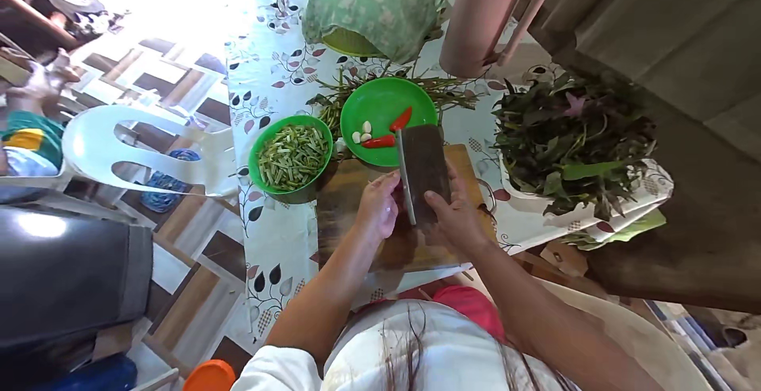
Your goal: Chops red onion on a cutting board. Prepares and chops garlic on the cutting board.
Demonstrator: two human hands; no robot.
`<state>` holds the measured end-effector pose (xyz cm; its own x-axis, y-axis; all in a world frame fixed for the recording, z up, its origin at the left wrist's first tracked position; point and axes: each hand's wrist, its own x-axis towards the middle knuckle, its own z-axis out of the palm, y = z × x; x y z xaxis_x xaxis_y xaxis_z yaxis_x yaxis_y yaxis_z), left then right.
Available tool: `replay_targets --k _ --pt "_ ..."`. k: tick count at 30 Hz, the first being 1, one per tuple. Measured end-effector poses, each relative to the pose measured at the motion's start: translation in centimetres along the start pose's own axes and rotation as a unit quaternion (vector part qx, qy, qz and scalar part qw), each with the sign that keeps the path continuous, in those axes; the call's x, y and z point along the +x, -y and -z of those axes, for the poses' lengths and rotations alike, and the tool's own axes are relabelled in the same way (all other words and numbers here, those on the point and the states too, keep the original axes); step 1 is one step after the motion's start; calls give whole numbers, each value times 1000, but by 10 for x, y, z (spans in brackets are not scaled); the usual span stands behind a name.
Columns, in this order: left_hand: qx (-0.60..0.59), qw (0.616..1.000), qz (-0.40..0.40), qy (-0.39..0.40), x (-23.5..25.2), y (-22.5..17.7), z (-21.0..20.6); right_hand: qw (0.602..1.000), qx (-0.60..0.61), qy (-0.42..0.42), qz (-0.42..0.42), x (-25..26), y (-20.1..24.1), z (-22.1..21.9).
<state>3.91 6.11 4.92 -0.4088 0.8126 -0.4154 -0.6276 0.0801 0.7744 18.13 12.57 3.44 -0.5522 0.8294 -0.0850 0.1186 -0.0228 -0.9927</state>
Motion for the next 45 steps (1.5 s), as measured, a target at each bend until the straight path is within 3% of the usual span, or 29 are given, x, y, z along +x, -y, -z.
replay_targets --k 2,3,5,6,7,8,10,13,18,23,25,31,35,38,40,42,45 --pt "162 986 -30 0 -5 1 6 997 -59 -28 30 7 4 0" --pt "304 951 -63 13 -6 -2 12 994 -90 -41 42 9 6 1" --pt "574 804 -149 42 0 -11 21 987 -132 -73 60 8 8 8" --pt "652 735 -180 49 7 -18 23 984 -146 -80 67 6 7 13" --pt "693 687 -215 47 16 -26 24 981 -159 -82 77 3 4 19" --pt "707 663 -245 39 28 -36 24 978 -169 -83 86 -1 1 24" --pt "705 657 -267 24 59 -58 21 978 -173 -86 79 -13 -2 31" --pt "735 652 -188 23 103 -81 15 981 -155 -100 55 -30 -5 40" --pt "812 575 -94 40 146 -77 15 984 -121 -115 61 -55 -18 65" --pt "770 625 -124 23 151 -75 26 984 -119 -126 27 -70 -35 71" --pt "769 626 -129 24 154 -77 30 985 -121 -122 17 -72 -39 70" --pt "745 658 -110 2 150 -83 27 986 -145 -79 -15 -68 -40 63" --pt "713 686 -141 -19 147 -86 28 988 -146 -35 -34 -61 -47 48" --pt "671 719 -173 -54 137 -91 26 979 -172 -4 -110 -57 -31 32" --pt "621 758 -186 -79 126 -94 21 971 -191 15 -146 -52 -22 21" --pt "530 822 -196 -77 112 -91 15 966 -216 38 -140 -49 -17 14" --pt "345 923 -169 -16 80 -78 2 955 -257 101 -109 -44 -12 11"
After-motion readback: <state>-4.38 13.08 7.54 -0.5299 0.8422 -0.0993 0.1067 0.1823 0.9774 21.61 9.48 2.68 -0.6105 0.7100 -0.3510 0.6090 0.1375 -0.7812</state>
